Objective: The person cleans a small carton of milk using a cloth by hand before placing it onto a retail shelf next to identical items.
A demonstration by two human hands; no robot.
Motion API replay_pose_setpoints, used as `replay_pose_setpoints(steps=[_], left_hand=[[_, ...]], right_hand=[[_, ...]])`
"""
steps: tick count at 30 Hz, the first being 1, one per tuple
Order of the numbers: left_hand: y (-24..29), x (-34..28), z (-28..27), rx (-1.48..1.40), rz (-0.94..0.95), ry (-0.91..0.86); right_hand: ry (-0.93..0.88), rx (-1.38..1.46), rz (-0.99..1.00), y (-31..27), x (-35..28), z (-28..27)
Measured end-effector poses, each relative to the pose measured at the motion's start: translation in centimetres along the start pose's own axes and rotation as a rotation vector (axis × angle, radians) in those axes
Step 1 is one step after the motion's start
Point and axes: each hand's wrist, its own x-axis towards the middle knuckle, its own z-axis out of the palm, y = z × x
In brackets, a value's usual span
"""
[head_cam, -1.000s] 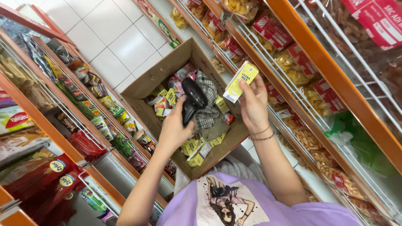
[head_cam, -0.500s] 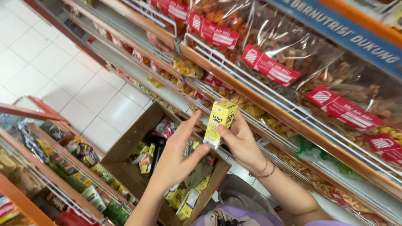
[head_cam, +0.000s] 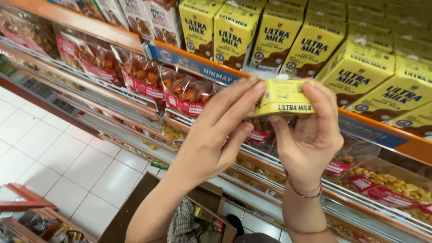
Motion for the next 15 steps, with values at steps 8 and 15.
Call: replay_pose_setpoints(steps=[8,15], left_hand=[[-4.5,5.7,-0.8,0.439,0.079,0.046],[-6.4,6.0,-0.6,0.412,0.076,0.041]], right_hand=[[0.159,-0.323,-0.096,1.3,3.6,1.6],[0.156,-0.652,-0.025,0.8,5.1,3.5]])
